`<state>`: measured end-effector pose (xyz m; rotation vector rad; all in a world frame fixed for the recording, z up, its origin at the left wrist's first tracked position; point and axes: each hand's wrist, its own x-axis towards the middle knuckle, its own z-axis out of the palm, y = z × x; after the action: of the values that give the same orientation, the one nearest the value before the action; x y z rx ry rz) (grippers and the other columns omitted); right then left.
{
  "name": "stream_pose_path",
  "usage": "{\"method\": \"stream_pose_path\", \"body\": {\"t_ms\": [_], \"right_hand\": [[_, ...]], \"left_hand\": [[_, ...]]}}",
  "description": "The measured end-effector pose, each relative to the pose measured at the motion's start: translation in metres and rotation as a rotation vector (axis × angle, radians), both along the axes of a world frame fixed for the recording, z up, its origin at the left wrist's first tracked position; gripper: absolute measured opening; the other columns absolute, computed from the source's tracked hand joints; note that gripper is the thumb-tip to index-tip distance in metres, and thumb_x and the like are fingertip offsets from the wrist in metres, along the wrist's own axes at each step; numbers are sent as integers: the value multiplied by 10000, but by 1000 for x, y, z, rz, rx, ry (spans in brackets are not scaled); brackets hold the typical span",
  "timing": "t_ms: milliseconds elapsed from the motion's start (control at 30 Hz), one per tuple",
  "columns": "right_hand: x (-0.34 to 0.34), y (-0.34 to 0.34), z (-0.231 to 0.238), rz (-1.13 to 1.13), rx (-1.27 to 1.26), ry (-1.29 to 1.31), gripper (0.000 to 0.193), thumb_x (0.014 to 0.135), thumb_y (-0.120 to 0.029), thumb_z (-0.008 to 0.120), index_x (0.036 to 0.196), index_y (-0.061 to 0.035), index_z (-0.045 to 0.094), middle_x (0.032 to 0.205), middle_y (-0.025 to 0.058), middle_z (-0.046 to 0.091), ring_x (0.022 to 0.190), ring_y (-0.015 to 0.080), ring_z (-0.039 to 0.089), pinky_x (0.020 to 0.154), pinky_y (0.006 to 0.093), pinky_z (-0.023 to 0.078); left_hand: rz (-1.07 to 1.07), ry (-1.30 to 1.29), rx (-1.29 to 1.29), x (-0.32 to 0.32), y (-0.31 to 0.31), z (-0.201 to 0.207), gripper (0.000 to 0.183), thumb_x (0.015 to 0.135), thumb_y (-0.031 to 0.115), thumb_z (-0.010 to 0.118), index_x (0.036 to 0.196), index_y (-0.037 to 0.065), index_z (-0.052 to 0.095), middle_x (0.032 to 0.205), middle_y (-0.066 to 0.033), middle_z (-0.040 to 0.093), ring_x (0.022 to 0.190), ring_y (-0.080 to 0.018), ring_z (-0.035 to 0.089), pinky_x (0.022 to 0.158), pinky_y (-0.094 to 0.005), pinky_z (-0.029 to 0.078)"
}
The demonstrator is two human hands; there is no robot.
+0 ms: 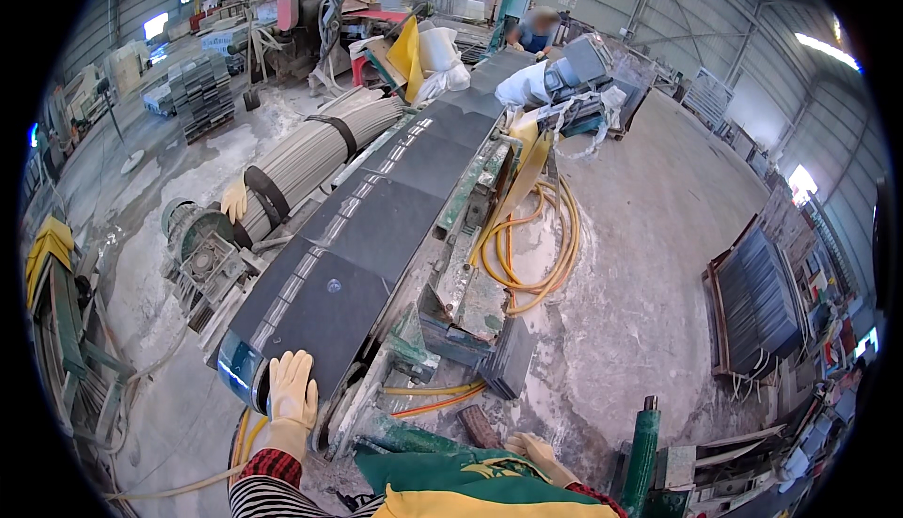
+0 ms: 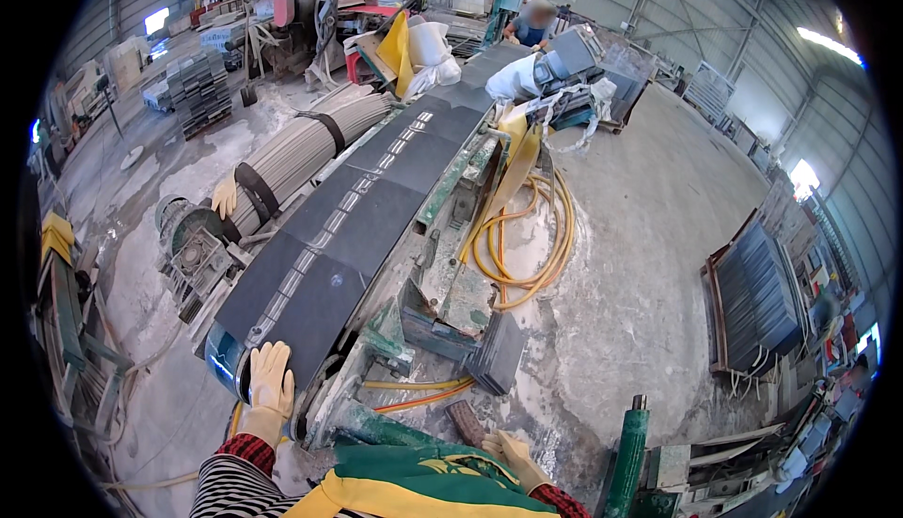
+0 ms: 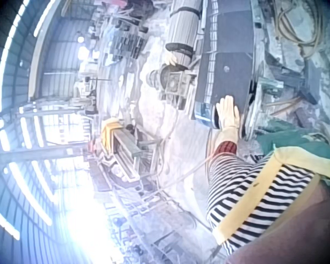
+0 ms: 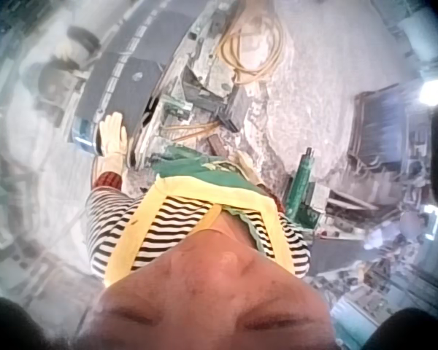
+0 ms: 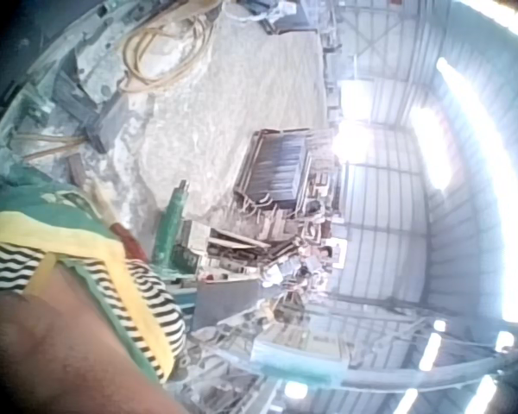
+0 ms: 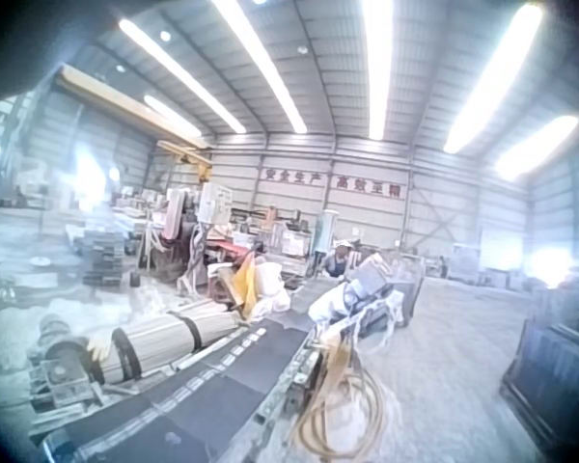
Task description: The person repeatedly picks up dark rectangular slabs from a stack and places them onto a moving conveyor belt. The slabs travel along the belt toward other workers in the background.
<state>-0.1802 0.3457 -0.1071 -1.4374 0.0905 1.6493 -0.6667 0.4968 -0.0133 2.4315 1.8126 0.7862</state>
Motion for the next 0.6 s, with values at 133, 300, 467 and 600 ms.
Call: {"method": "stream_pose_path", "body": {"t_ms": [133,300,467,600], "right_hand": [[1,-5,-10,-1,33,-62,297,1040,-81,433,748,-115,393,688,-12,373,597,112,358,551,269,320],[-3,-12,-17,-23,-14,-257,157,1029,-106,515,1090,14,595,948,128,661,847,234,684,729,296,595],[4,-31,-59,-53,148,-261,273,1011,-123,572,1238,28,571,1061,175,681,912,273,714,787,348,628],[5,-35,-70,-41,206,-273,273,994,-102,592,1232,30,575,1057,177,681,905,288,712,789,380,623]], "left_hand": [[0,-22,1,-2,-2,-1,448,901,159,578,1324,13,575,1386,-180,562,1348,-411,451,1190,-569,241],[-8,-14,4,-5,-4,-5,453,907,171,570,1331,11,572,1390,-183,557,1352,-422,442,1190,-579,234],[-7,0,1,-7,-6,-5,458,915,180,555,1340,9,561,1399,-188,546,1355,-428,432,1191,-582,229],[-1,18,4,-9,-10,-4,469,918,179,546,1353,4,546,1403,-193,539,1356,-429,431,1191,-584,227]]}}
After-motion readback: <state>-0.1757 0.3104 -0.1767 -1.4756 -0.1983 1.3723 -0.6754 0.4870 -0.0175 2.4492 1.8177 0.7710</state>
